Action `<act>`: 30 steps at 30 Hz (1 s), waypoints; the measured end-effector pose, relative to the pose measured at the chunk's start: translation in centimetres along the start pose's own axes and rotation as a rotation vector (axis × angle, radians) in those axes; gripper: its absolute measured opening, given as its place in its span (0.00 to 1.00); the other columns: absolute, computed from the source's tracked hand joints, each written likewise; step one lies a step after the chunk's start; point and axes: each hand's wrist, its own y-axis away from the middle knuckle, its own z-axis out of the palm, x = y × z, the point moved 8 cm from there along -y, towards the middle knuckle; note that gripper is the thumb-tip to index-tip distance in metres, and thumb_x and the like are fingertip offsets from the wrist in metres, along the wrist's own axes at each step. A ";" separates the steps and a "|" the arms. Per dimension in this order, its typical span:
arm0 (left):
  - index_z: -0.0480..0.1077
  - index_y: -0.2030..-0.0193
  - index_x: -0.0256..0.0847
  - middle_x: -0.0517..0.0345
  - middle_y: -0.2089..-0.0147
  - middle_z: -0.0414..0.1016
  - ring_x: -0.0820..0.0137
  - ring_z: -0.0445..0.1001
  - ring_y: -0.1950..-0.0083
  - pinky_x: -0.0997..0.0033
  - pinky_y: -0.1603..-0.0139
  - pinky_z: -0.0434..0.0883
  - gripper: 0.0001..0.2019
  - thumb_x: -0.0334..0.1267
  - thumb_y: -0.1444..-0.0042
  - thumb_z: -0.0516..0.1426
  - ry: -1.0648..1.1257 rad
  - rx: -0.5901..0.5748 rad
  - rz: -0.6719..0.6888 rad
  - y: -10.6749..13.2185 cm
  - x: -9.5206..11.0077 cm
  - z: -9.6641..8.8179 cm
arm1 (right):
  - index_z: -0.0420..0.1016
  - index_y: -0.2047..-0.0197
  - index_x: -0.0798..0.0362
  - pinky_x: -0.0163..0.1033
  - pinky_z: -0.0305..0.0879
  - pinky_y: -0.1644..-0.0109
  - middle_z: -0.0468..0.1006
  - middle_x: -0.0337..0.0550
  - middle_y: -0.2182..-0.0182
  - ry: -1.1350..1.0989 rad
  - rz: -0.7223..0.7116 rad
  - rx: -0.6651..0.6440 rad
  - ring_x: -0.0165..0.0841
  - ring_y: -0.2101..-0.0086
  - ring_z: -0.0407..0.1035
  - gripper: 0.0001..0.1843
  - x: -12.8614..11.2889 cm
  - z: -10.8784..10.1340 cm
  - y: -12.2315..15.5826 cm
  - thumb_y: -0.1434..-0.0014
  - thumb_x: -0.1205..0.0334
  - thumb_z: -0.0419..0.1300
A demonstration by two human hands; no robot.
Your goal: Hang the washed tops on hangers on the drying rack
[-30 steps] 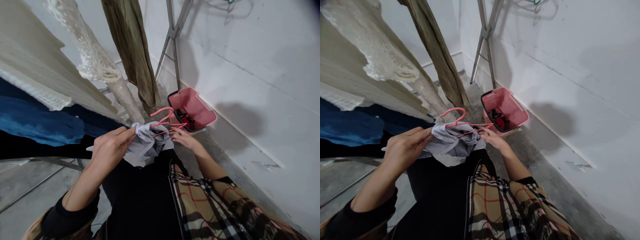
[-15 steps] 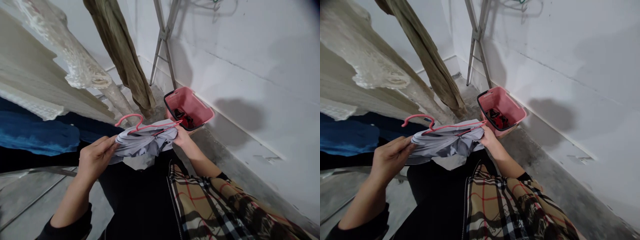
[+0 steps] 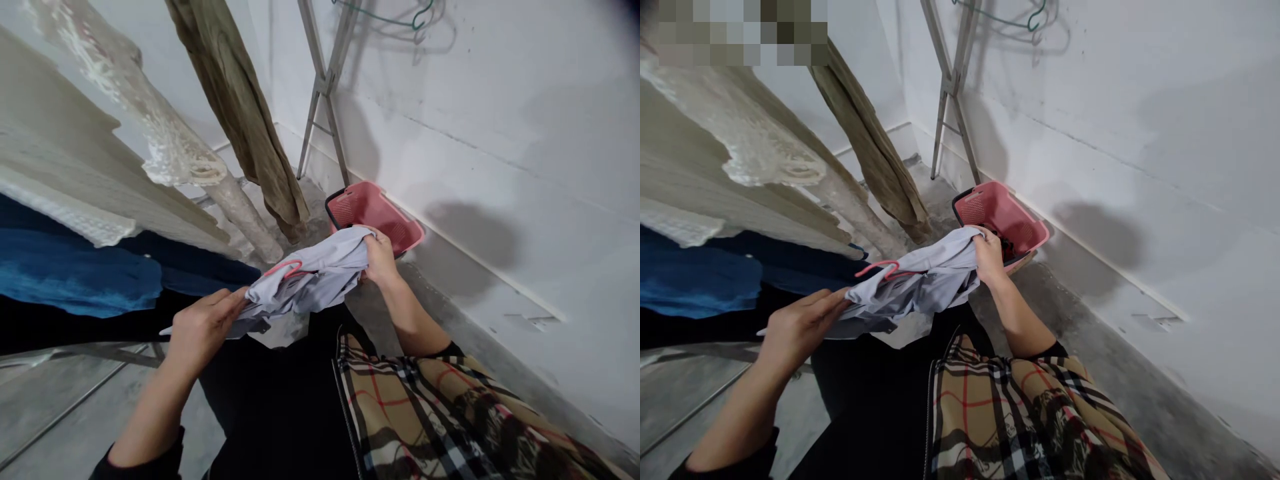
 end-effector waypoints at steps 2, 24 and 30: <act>0.77 0.53 0.48 0.61 0.71 0.74 0.73 0.75 0.69 0.79 0.73 0.64 0.14 0.43 0.34 0.51 0.030 0.008 -0.014 -0.4 0.4 0.3 | 0.81 0.65 0.52 0.33 0.69 0.59 0.81 0.40 0.66 0.073 -0.048 -0.142 0.31 0.64 0.72 0.13 -2.0 1.4 1.0 0.52 0.65 0.57; 0.78 0.61 0.42 0.63 0.71 0.78 0.71 0.73 0.71 0.72 0.68 0.70 0.10 0.44 0.41 0.58 0.446 0.546 -0.069 -5.1 -1.3 -9.4 | 0.67 0.79 0.52 0.31 0.54 0.74 0.64 0.34 0.82 0.727 -0.837 -0.648 0.25 0.78 0.57 0.17 -22.0 8.0 5.9 0.42 0.55 0.60; 0.75 0.49 0.39 0.52 0.56 0.81 0.66 0.78 0.57 0.68 0.55 0.75 0.18 0.47 0.41 0.59 0.500 0.562 0.031 -7.6 0.4 -9.6 | 0.64 0.81 0.54 0.29 0.50 0.79 0.56 0.34 0.85 1.034 -1.038 -0.477 0.22 0.83 0.52 0.17 -27.8 3.8 9.5 0.42 0.58 0.56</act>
